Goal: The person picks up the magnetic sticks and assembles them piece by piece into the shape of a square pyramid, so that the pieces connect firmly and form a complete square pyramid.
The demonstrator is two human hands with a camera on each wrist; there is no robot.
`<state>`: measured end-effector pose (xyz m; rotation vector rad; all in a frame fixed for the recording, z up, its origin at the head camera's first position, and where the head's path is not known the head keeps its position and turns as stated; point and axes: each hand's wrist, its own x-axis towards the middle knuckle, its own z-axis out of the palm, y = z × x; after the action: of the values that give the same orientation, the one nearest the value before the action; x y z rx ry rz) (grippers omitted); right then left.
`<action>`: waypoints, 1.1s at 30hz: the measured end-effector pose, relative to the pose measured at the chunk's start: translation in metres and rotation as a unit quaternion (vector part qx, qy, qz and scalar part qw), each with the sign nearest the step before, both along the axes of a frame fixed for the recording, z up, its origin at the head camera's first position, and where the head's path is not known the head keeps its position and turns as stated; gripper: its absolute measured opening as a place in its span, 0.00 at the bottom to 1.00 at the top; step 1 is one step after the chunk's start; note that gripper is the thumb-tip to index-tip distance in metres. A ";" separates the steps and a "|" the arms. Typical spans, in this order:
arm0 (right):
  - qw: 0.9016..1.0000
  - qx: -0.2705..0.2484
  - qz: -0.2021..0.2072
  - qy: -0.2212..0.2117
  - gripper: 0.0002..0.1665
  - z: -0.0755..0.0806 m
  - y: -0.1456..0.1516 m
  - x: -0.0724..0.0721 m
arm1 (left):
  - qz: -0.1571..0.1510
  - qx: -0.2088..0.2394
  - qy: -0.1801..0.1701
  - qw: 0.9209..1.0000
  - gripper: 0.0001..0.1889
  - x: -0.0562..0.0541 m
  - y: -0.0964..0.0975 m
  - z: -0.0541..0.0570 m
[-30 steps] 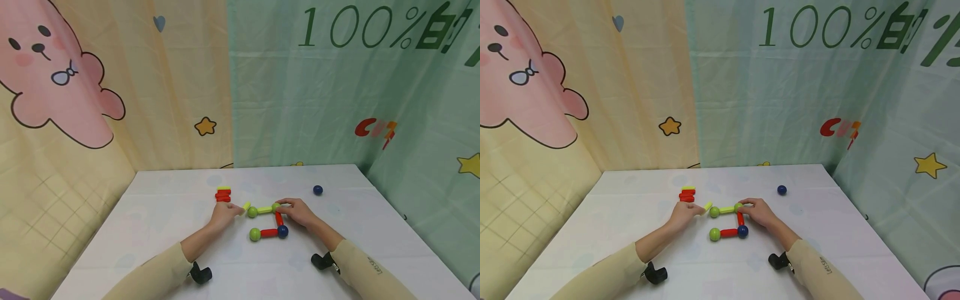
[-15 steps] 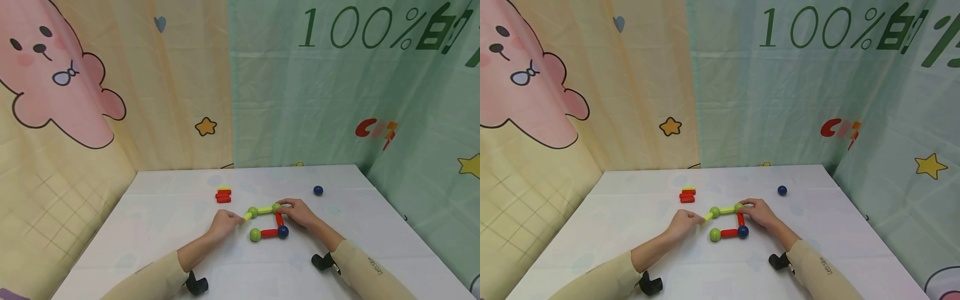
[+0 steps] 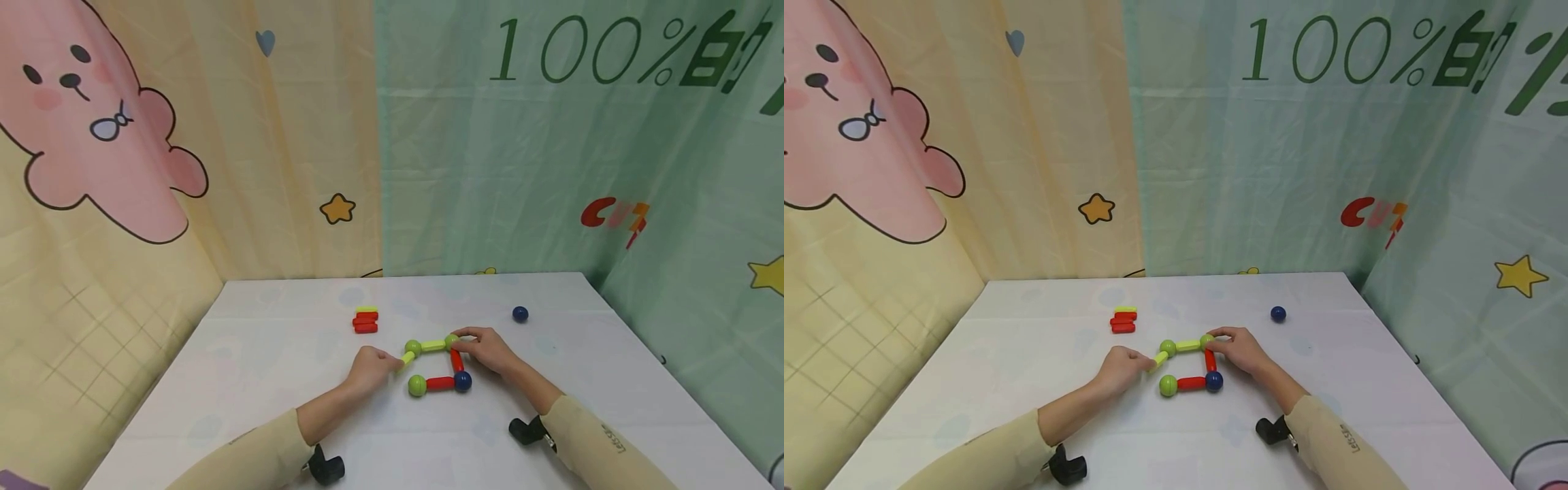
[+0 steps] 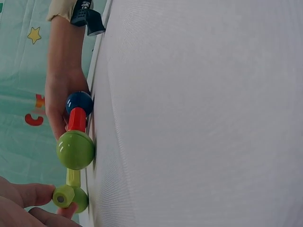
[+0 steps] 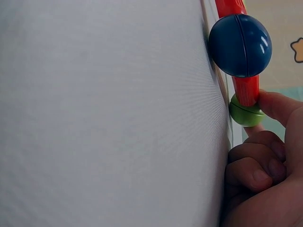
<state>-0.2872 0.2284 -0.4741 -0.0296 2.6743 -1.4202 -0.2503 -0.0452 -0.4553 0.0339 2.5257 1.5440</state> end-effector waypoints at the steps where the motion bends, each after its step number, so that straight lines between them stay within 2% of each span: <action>1: 1.000 -0.001 -0.001 0.000 0.22 0.000 0.000 0.000 | 0.002 0.002 -0.002 1.000 0.09 0.000 0.001 0.000; 15: 1.000 0.001 -0.008 -0.002 0.22 0.004 -0.002 0.002 | 0.037 0.010 -0.026 0.999 0.10 -0.001 0.002 -0.001; 21: 1.000 0.001 -0.008 -0.002 0.22 0.002 0.000 0.002 | 0.027 0.014 -0.022 0.999 0.11 -0.002 0.003 -0.003; 28: 1.000 0.002 -0.011 -0.004 0.22 -0.001 0.001 0.000 | 0.013 0.004 -0.053 0.999 0.11 -0.003 0.010 0.000; 33: 1.000 0.000 -0.009 -0.004 0.22 -0.001 0.001 0.000 | 0.002 0.010 -0.054 0.999 0.11 -0.005 0.014 -0.001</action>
<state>-0.2877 0.2292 -0.4752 -0.0005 2.6746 -1.4232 -0.2557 -0.0312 -0.4563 -0.0509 2.4295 1.5299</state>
